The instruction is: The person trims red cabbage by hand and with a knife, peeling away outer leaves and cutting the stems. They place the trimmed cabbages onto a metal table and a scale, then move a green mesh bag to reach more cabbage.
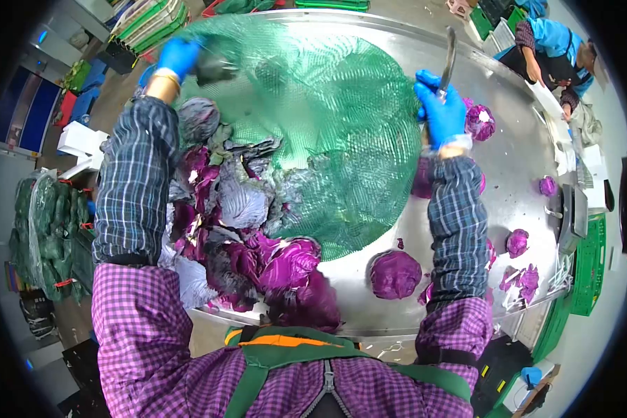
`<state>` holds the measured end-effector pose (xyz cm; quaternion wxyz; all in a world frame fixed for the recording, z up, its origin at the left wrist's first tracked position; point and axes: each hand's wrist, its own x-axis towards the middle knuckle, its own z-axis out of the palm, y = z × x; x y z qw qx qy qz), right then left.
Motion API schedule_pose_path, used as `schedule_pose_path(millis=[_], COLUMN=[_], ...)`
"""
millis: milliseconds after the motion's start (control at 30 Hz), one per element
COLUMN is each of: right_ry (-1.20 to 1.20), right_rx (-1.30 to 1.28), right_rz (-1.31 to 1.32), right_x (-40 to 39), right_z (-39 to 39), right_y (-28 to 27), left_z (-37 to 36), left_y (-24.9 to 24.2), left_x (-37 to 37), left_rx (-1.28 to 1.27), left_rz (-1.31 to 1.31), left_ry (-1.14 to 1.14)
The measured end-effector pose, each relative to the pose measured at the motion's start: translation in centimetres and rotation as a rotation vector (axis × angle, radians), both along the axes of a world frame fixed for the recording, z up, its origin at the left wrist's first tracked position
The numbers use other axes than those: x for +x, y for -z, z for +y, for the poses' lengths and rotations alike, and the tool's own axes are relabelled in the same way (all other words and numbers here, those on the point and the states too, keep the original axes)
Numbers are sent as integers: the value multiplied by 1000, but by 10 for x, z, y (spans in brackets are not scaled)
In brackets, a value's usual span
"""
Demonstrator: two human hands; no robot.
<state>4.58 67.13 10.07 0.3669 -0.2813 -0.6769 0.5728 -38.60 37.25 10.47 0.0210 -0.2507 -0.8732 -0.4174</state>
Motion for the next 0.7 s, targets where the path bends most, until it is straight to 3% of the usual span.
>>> schedule_pose_path(millis=[67, 100, 133, 167, 200, 267, 300, 333, 367, 400, 467, 533, 600, 633, 700], right_ry=[32, 73, 151, 139, 110, 190, 168, 167, 168, 177, 143, 123, 210, 244, 236], right_rx=[35, 120, 372, 273, 117, 149, 142, 158, 137, 118, 39, -55, -4, 186, 183], right_rz=[-19, -114, -166, -189, -132, -402, -449, -496, -525, -555, -558, -576, -518, -488, -419], right_x=[21, 37, 52, 70, 84, 110, 119, 126, 128, 127, 128, 130, 126, 126, 127], right_z=[-26, -40, -50, -69, -89, -111, -120, -121, -123, -123, -112, -119, -133, -140, -149], right_y=[15, 25, 47, 56, 60, 98, 111, 139, 155, 160, 162, 155, 129, 124, 111], left_z=[4, 6, -6, -4, -1, 3, 10, 20, 27, 33, 35, 21, 2, -8, -28], left_y=[-18, -12, 21, 37, 53, 95, 105, 132, 138, 131, 120, 137, 139, 139, 128], left_x=[136, 166, 184, 215, 242, 288, 314, 332, 340, 342, 344, 330, 320, 319, 322], left_rx=[-437, -703, -659, -559, -651, -240, -290, -264, -275, -272, -495, -410, -145, 30, 259], left_rz=[329, 213, 604, 634, 406, 264, 113, 223, 170, 173, -23, -160, -522, -644, -770], left_ry=[205, 346, 506, 716, 907, 1145, 1117, 1065, 1046, 1030, 954, 973, 768, 703, 587])
